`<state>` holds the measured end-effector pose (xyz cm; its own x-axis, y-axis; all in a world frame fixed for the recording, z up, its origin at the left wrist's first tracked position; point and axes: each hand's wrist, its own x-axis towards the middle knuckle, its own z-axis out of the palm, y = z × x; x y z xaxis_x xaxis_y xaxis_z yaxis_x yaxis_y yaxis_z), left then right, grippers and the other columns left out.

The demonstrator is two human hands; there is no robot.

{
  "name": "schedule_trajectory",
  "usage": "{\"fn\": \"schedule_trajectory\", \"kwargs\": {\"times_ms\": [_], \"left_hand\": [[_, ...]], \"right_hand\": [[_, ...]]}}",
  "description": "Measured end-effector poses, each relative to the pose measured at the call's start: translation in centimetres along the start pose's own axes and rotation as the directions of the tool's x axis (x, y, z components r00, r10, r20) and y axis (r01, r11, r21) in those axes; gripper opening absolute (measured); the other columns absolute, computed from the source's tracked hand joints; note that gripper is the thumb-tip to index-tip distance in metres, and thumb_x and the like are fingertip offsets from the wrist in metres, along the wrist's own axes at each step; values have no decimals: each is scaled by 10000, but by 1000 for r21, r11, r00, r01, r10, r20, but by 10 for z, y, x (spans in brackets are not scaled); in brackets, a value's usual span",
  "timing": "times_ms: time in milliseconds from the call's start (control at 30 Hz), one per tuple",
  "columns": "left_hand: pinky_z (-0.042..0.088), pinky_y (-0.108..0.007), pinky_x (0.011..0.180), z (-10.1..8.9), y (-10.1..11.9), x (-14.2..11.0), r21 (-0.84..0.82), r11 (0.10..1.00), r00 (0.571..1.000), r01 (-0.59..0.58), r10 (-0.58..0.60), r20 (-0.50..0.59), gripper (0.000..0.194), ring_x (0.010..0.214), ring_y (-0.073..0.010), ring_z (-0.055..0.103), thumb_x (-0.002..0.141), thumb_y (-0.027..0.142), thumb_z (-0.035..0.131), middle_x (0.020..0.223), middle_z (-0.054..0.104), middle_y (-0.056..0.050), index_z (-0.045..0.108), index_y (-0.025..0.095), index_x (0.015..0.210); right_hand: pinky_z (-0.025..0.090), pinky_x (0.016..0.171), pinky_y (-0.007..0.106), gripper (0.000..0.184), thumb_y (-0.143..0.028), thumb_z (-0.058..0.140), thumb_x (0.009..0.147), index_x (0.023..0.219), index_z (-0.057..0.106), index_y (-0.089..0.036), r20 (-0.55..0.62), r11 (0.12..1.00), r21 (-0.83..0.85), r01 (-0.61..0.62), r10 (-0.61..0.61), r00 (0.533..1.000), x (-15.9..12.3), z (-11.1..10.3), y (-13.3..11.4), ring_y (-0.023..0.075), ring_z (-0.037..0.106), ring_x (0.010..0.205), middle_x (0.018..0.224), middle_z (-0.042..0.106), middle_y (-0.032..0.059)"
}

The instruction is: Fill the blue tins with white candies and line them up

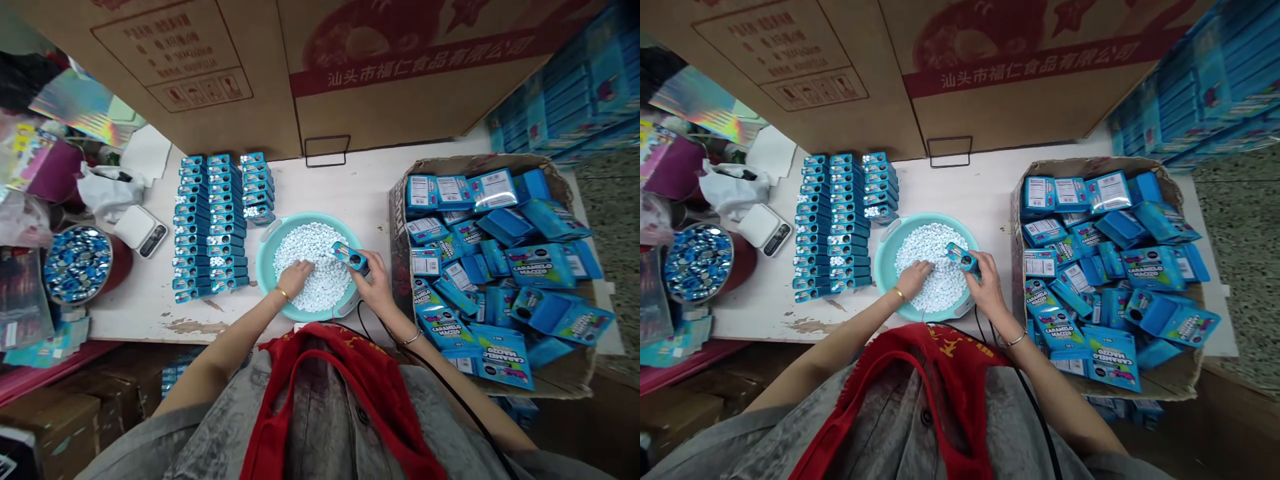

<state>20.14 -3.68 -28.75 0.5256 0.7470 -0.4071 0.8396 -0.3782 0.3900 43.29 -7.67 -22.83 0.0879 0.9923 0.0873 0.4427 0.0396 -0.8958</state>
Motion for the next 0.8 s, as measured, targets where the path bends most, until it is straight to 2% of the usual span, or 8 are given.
{"fn": "schedule_trajectory", "kwargs": {"times_ms": [133, 200, 267, 367, 500, 600, 667, 800], "left_hand": [[469, -353, 976, 18, 12, -12, -148, 986, 996, -71, 79, 45, 539, 1132, -223, 545, 781, -18, 450, 1225, 590, -111, 530, 168, 1279], [468, -337, 986, 17, 12, -15, -190, 978, 994, -86, 97, 49, 552, 1116, -200, 564, 767, -5, 467, 1221, 598, -85, 527, 188, 1281], [472, -334, 978, 8, 10, -19, -290, 950, 990, -118, 135, 40, 498, 1092, -188, 577, 793, 38, 479, 1206, 605, -79, 528, 186, 1266], [473, -347, 956, -20, 4, -32, -428, 882, 978, -197, 207, -24, 386, 1065, -192, 580, 854, 141, 504, 1176, 608, -99, 527, 158, 1239], [472, -350, 937, -77, 4, -53, -379, 880, 958, -286, 268, -103, 333, 1054, -192, 572, 900, 182, 461, 1131, 607, -110, 519, 148, 1226], [474, -348, 945, -120, 16, -61, -250, 925, 959, -285, 274, -78, 340, 1076, -194, 569, 892, 149, 446, 1135, 601, -111, 507, 148, 1227], [481, -352, 945, -143, 30, -61, -114, 961, 968, -250, 251, -12, 335, 1085, -202, 575, 884, 121, 437, 1137, 601, -109, 515, 152, 1208], [529, -348, 810, -172, 70, -56, 238, 961, 980, -139, 100, 170, 318, 996, -226, 629, 881, 60, 393, 1088, 612, -113, 553, 136, 1145]], "right_hand": [[469, 960, 434, 328, -293, 585, 863, 1184, 574, -227, -52, 1000, 9, -6, 7, 999, 3, -1, 2, 253, 566, 1063, 1106, 587, 85], [476, 947, 425, 323, -297, 599, 857, 1170, 578, -218, -69, 1000, 15, 1, 0, 998, 4, -1, 3, 244, 573, 1048, 1091, 594, 80], [482, 939, 414, 320, -289, 604, 855, 1164, 578, -211, -78, 1000, 19, 8, -7, 997, 4, -1, 4, 237, 577, 1041, 1083, 596, 78], [488, 933, 411, 317, -274, 598, 856, 1167, 577, -217, -80, 1000, 5, 21, -20, 997, 3, -1, 6, 237, 577, 1045, 1087, 593, 80], [488, 952, 426, 360, -203, 550, 850, 1209, 560, -227, -28, 997, -24, 79, -80, 996, 3, 5, 8, 248, 566, 1076, 1108, 576, 88], [474, 993, 454, 446, -112, 490, 818, 1246, 548, -226, 62, 989, -47, 138, -134, 989, 2, 13, 9, 257, 550, 1105, 1139, 552, 99], [469, 1010, 472, 503, -73, 468, 793, 1266, 540, -231, 110, 983, -67, 171, -163, 980, 1, 19, 9, 263, 539, 1121, 1161, 538, 103], [476, 1004, 500, 546, -51, 461, 791, 1297, 518, -249, 148, 967, -88, 239, -224, 963, -2, 30, 7, 273, 533, 1115, 1157, 536, 103]]}}
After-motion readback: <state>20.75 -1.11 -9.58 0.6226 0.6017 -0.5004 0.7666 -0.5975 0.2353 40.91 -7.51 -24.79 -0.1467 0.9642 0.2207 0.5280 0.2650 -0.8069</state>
